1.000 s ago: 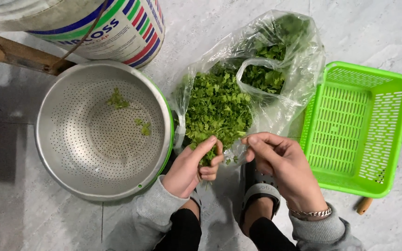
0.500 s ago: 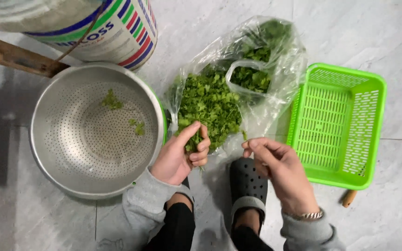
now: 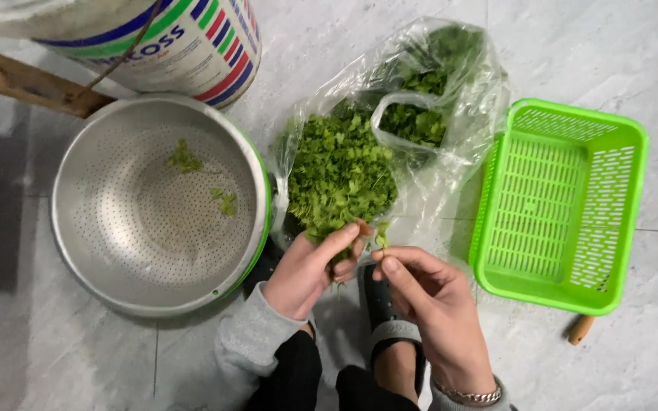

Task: Picking cilantro leaves from a bunch and placing them into a colander for preparation.

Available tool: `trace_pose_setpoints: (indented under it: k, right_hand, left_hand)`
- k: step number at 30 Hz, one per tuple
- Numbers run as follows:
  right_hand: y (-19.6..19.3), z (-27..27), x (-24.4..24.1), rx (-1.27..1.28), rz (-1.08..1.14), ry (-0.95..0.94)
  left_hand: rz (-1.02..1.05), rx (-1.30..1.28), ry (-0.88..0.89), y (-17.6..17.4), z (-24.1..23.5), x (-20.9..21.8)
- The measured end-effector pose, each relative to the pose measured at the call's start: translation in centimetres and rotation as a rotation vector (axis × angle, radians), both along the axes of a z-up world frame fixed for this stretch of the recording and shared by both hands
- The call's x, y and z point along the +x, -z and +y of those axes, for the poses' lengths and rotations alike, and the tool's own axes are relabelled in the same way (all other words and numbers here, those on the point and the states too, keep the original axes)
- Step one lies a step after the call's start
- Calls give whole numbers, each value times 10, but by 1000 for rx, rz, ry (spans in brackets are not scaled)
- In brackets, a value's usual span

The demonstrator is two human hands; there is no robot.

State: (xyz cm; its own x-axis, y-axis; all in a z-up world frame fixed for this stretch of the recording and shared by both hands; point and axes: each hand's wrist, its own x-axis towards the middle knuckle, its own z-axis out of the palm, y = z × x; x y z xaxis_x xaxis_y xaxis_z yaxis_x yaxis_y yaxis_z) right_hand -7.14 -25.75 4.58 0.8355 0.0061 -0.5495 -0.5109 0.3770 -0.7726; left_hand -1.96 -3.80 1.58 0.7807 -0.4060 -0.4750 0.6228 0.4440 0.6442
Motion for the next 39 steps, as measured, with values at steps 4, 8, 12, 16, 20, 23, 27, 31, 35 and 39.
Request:
trace_pose_setpoints:
  k: [4,8,12,16,20,23,27,31,35,39]
  right_hand:
    - [-4,7,-4,-60,28,1]
    - [-29,32,20,-219,-36,-129]
    - [-58,76,65,-305,-386,-365]
    - [-65,99,98,-495,-801,-546]
    - [-43,43,77,-599,-415,-374]
    - [4,17,40,-726,-272,-223]
    - [27,23,3,-594,-112,-283]
    - [32,28,0,-628,-83,-371]
    - [29,37,11,-713,-202,-310]
    - [34,35,14,-794,-190,-245]
  left_hand:
    - [128,71,-87,13,-5,-21]
    - [133,-184,-109,75,1,-43]
    - [43,-222,-207,99,7,-44]
    - [58,-164,-225,91,13,-40]
    - [73,-118,-232,58,17,-21]
    - [18,-39,-92,26,16,-6]
    - [16,-319,-137,33,14,-4]
    - [-37,-366,-123,39,5,-3]
    - [-59,-239,-77,29,-6,-2]
    - [-106,-64,0,22,-19,-4]
